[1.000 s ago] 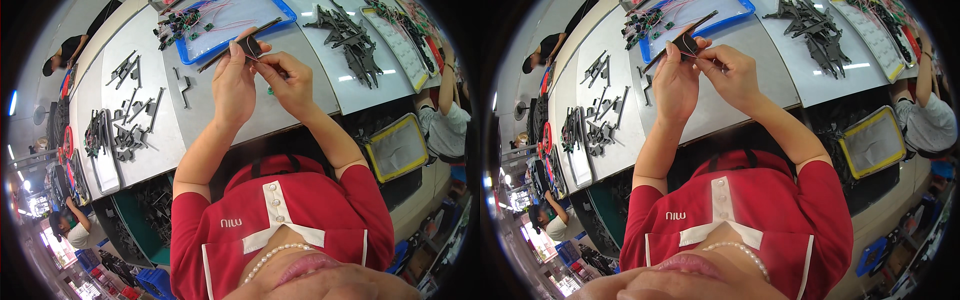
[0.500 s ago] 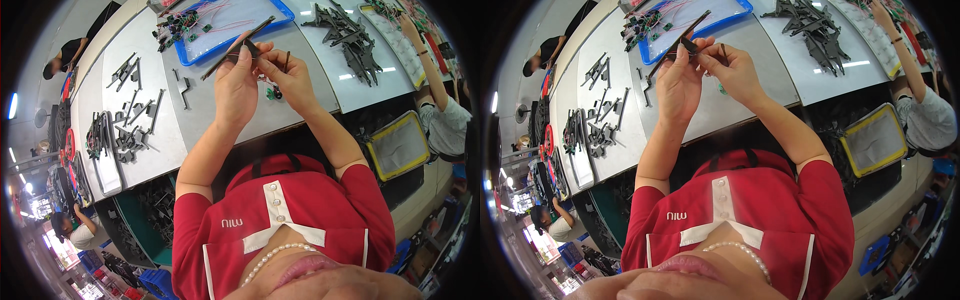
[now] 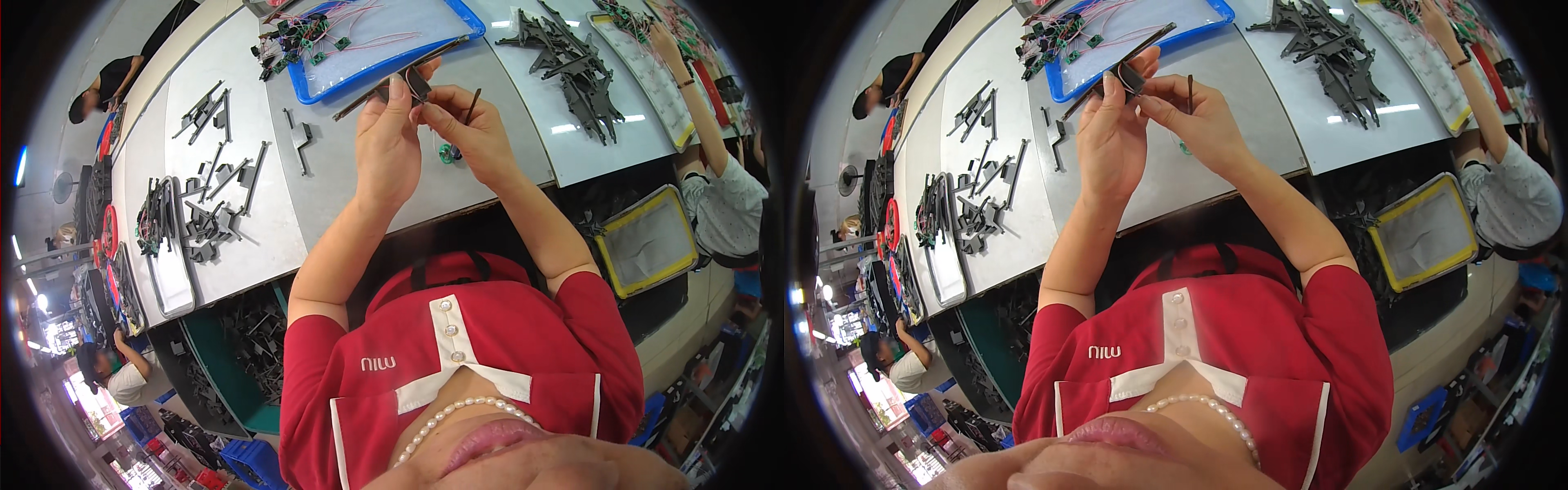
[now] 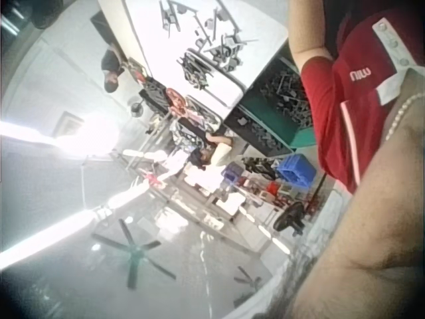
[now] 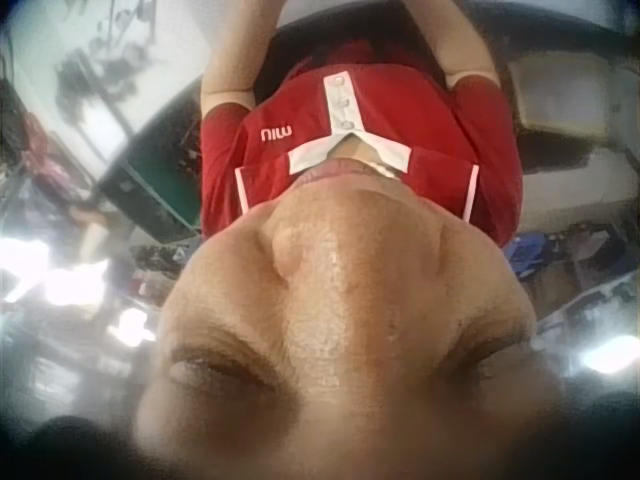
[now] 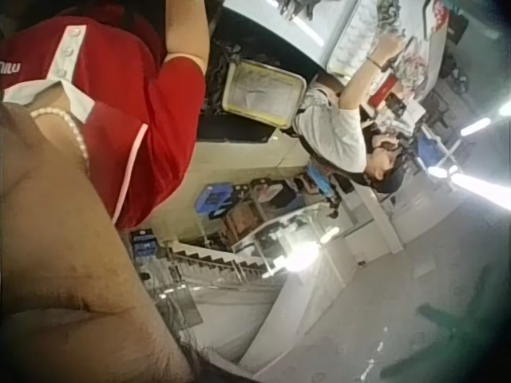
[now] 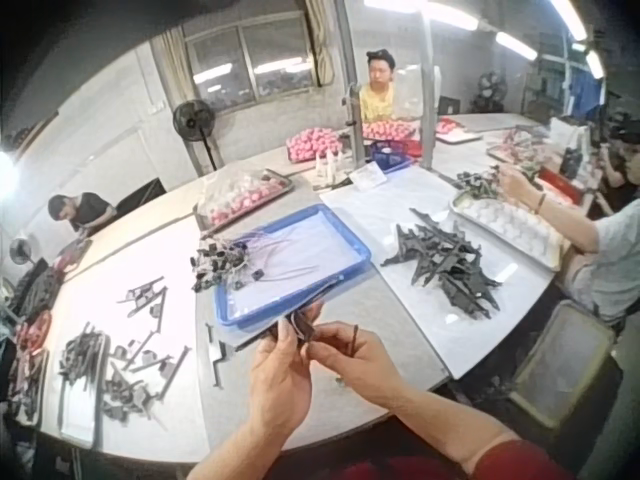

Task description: Assembling small electronic components and plastic housings using a screwdriver at a workshop bench.

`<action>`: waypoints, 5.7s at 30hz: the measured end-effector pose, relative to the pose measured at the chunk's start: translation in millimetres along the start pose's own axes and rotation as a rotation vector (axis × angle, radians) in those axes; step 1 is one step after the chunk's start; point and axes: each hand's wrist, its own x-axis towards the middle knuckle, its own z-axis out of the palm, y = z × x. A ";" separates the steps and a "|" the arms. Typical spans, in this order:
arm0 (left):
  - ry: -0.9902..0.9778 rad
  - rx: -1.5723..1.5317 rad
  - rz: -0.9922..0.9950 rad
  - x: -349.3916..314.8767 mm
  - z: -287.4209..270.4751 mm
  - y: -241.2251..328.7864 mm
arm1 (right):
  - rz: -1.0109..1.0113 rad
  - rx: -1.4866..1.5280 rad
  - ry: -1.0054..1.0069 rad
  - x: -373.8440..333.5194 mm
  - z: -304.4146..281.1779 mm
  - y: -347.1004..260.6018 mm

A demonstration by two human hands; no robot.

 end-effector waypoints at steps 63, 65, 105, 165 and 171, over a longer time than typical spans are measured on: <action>0.256 0.024 -0.242 -7.2 -38.9 -32.9 | -0.005 -0.752 0.502 -70.7 -149.8 -54.9; 0.171 0.099 -0.217 -8.5 -34.8 -36.6 | 0.027 -0.665 0.486 -71.3 -138.4 -53.0; 0.262 0.204 -0.114 -15.8 -29.1 -27.5 | -0.235 -1.478 0.072 -42.9 -156.5 -20.2; 0.145 0.193 -0.153 -21.6 -32.8 -30.5 | -0.052 -1.273 0.499 -100.1 -148.0 -14.2; 0.146 0.194 -0.156 -20.2 -34.2 -30.1 | -0.044 -1.292 0.503 -100.6 -148.1 -13.4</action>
